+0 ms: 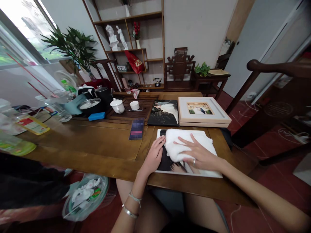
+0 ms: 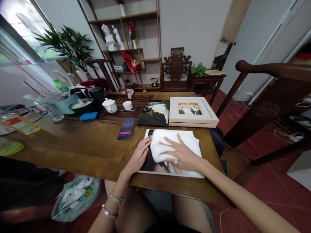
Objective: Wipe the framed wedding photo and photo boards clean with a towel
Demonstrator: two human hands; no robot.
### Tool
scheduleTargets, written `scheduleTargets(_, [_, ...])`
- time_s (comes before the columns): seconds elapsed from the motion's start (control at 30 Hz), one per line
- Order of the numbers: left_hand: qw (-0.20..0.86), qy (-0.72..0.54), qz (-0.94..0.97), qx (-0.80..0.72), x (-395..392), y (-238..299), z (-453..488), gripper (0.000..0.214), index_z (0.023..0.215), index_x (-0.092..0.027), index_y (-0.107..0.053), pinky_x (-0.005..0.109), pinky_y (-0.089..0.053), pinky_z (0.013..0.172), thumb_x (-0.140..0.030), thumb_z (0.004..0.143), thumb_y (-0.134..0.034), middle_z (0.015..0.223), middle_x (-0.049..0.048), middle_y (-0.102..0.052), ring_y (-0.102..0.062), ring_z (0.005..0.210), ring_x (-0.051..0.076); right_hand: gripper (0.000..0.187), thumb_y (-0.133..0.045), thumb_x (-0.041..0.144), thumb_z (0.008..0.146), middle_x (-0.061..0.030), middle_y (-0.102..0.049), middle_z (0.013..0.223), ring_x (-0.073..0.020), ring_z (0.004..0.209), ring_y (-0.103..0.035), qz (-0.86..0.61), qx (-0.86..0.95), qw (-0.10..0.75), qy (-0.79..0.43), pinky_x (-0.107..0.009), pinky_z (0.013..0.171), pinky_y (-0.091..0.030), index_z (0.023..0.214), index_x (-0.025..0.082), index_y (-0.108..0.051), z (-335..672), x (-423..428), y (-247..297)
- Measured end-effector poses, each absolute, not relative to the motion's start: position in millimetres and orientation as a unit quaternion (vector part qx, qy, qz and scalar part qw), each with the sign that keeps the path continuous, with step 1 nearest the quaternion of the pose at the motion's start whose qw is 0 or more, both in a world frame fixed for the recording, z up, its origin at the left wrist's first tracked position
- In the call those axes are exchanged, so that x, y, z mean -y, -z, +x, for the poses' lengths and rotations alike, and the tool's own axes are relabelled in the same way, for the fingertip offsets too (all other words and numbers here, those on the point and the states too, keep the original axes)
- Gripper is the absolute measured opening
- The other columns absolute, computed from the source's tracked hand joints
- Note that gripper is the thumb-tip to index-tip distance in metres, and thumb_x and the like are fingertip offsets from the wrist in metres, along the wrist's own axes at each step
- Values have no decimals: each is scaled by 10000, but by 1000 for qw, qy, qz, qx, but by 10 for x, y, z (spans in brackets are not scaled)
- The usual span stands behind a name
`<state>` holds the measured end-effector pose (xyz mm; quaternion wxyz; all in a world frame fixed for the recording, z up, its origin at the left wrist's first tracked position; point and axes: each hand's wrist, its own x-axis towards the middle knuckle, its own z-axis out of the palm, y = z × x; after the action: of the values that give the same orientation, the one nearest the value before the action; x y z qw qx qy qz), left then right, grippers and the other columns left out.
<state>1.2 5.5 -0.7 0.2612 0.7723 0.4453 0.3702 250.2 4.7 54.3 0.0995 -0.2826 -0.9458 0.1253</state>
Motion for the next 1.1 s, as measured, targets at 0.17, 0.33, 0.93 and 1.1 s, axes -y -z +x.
scheduleTargets(0.17, [267,-362,777,-441,-50,-7,8,429,1370,-211,-454,465,-241,1171,-204,960,-327,1466,86,-416,-305,1392,197,281,-439,334,952,5,-297,1522,-266,1425,-130,-227,958,83,-151,-626,1089,101,1172,326,-613,2467,465,-595])
scheduleTargets(0.33, [266,-361,779,-437,-53,-9,4,430,1377,-224,-444,470,-239,1171,-205,966,-319,1470,78,-412,-301,1393,193,277,-465,331,937,-13,-338,1506,-256,1411,-201,-223,959,89,-151,-589,1119,55,1159,310,-629,2524,410,-565])
scheduleTargets(0.93, [265,-362,780,-437,-46,-26,8,429,1375,-227,-447,496,-241,1165,-213,964,-326,1469,83,-414,-305,1392,205,235,-501,345,932,-3,-221,1550,-334,1417,-135,-261,957,85,-93,-713,1051,47,1102,326,-663,2427,657,-493])
scheduleTargets(1.1, [269,-358,780,-436,-43,-31,5,427,1371,-227,-451,487,-235,1169,-217,966,-319,1466,82,-415,-301,1394,203,264,-458,383,949,2,-265,1535,-301,1419,-152,-256,956,78,-116,-673,1082,39,1123,323,-647,2454,518,-505])
